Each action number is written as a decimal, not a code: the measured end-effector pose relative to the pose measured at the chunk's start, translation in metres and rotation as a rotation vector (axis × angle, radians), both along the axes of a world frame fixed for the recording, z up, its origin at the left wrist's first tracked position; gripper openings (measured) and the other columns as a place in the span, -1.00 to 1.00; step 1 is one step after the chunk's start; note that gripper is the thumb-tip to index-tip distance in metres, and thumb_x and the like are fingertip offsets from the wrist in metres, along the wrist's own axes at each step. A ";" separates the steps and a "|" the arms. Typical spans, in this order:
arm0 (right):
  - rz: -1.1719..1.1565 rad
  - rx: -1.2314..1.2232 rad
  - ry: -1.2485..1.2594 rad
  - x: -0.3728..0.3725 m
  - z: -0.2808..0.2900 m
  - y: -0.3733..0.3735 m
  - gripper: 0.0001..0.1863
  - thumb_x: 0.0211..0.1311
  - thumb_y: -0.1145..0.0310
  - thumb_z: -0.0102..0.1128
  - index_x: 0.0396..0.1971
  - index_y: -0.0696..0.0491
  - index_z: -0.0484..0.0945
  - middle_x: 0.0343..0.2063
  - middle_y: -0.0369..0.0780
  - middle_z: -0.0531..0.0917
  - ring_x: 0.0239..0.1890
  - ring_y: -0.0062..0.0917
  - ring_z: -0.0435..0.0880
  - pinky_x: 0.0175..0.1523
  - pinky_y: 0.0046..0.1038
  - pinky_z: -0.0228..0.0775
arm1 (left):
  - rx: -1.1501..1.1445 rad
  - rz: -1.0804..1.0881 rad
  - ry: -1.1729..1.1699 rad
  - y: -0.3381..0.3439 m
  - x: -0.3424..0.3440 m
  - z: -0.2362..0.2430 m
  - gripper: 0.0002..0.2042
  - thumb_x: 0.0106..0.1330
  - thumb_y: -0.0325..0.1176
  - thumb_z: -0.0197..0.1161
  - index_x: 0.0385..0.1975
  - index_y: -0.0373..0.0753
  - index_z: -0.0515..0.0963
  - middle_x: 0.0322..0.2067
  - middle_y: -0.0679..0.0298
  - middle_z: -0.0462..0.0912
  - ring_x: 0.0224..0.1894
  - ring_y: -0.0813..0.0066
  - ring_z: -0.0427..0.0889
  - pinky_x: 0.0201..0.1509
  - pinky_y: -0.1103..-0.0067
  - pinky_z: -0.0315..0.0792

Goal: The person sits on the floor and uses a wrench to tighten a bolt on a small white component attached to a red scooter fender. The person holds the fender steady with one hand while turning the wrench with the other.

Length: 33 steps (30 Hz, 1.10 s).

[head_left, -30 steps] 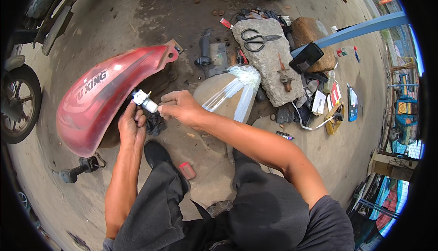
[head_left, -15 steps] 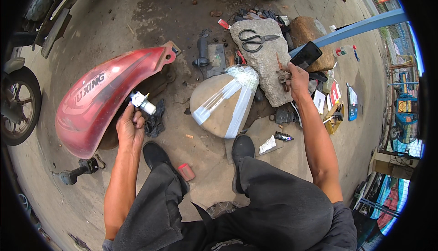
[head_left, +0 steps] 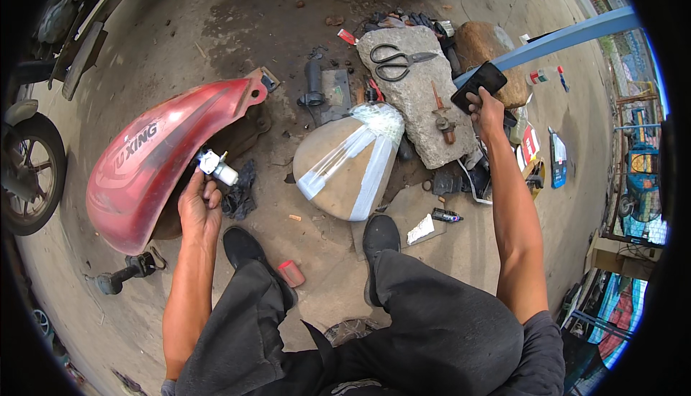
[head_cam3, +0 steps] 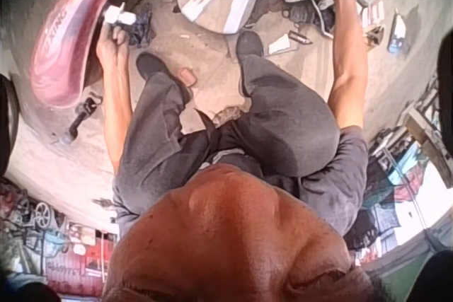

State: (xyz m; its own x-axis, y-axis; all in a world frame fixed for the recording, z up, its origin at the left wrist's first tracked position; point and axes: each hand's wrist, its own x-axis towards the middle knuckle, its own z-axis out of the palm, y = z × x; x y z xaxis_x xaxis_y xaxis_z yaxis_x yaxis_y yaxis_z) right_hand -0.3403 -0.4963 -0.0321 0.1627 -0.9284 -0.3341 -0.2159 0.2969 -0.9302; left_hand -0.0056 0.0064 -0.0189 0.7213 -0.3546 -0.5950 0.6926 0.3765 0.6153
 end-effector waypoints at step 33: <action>0.030 -0.072 0.000 0.019 -0.002 0.072 -0.71 0.33 0.23 0.15 -0.31 0.20 0.60 -0.40 -0.25 0.65 -0.62 -0.72 0.39 -0.61 -0.66 0.08 | 0.025 -0.039 0.045 0.004 -0.004 0.003 -0.87 0.40 -0.35 0.15 -0.28 -0.28 0.44 -0.45 0.33 0.43 -0.59 0.66 0.21 -0.64 0.74 0.06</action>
State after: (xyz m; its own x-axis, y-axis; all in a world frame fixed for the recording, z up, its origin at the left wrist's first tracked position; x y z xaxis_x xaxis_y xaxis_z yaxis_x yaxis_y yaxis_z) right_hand -0.3210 -0.4247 -0.0344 0.1905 -0.9447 -0.2668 -0.2236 0.2229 -0.9489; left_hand -0.0097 0.0101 -0.0161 0.6793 -0.3666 -0.6357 0.7338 0.3335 0.5918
